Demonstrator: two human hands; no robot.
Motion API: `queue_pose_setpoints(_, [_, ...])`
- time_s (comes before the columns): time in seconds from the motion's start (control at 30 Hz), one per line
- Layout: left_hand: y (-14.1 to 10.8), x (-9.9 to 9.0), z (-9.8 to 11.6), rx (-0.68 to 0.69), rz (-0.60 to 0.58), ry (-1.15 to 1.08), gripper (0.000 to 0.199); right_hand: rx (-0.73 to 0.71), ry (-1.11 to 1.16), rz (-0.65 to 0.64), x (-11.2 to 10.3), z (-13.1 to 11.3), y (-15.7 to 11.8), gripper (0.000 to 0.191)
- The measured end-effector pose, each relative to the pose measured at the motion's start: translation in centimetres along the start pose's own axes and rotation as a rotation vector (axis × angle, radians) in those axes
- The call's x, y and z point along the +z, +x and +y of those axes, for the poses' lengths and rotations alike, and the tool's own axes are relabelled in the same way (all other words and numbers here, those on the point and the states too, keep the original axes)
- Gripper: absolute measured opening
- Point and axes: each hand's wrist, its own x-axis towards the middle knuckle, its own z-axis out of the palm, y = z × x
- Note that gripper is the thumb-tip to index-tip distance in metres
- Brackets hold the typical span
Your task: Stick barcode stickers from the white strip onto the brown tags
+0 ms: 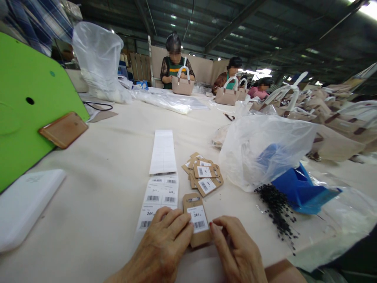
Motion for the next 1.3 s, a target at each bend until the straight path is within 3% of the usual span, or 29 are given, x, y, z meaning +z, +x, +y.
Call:
queue_pose_setpoints(0.13, [0.1,-0.2,0.2,-0.022,0.006,-0.011,0.031,0.292,0.053,-0.074,0.8,-1.4,0.0,0.028])
queue_pose_setpoints(0.23, [0.2,-0.1,0.4,-0.012,0.017,0.0,0.032,0.457,0.183,-0.175,0.8,-1.8,0.3,0.027])
queue_pose_setpoints(0.5, [-0.3,0.0,0.3,-0.035,0.024,-0.028,0.034,0.719,0.757,-0.338,-0.7,-1.7,2.6,0.026])
queue_pose_setpoints(0.6, [-0.4,0.0,0.3,-0.032,0.007,-0.02,0.036,0.796,0.89,-0.31,-0.9,-1.8,2.9,0.027])
queue_pose_setpoints(0.73, [-0.3,0.0,0.4,-0.025,0.016,-0.006,0.036,0.848,0.972,-0.267,-1.0,-2.0,2.8,0.029])
queue_pose_setpoints(0.87, [-0.3,0.2,0.4,-0.019,0.035,-0.009,0.035,0.841,0.977,-0.328,-1.1,-1.7,2.8,0.034])
queue_pose_setpoints(1.07, [-0.4,0.6,0.2,-0.02,0.052,0.01,0.035,0.713,0.783,-0.418,-1.5,-0.4,2.4,0.036])
queue_pose_setpoints(1.17, [-0.6,0.9,0.2,-0.007,0.059,0.039,0.035,0.646,0.718,-0.366,-2.1,-0.1,2.9,0.036])
queue_pose_setpoints(1.3, [-0.5,0.9,0.3,-0.01,0.051,0.046,0.035,0.698,0.756,-0.248,-2.2,-0.2,5.6,0.04])
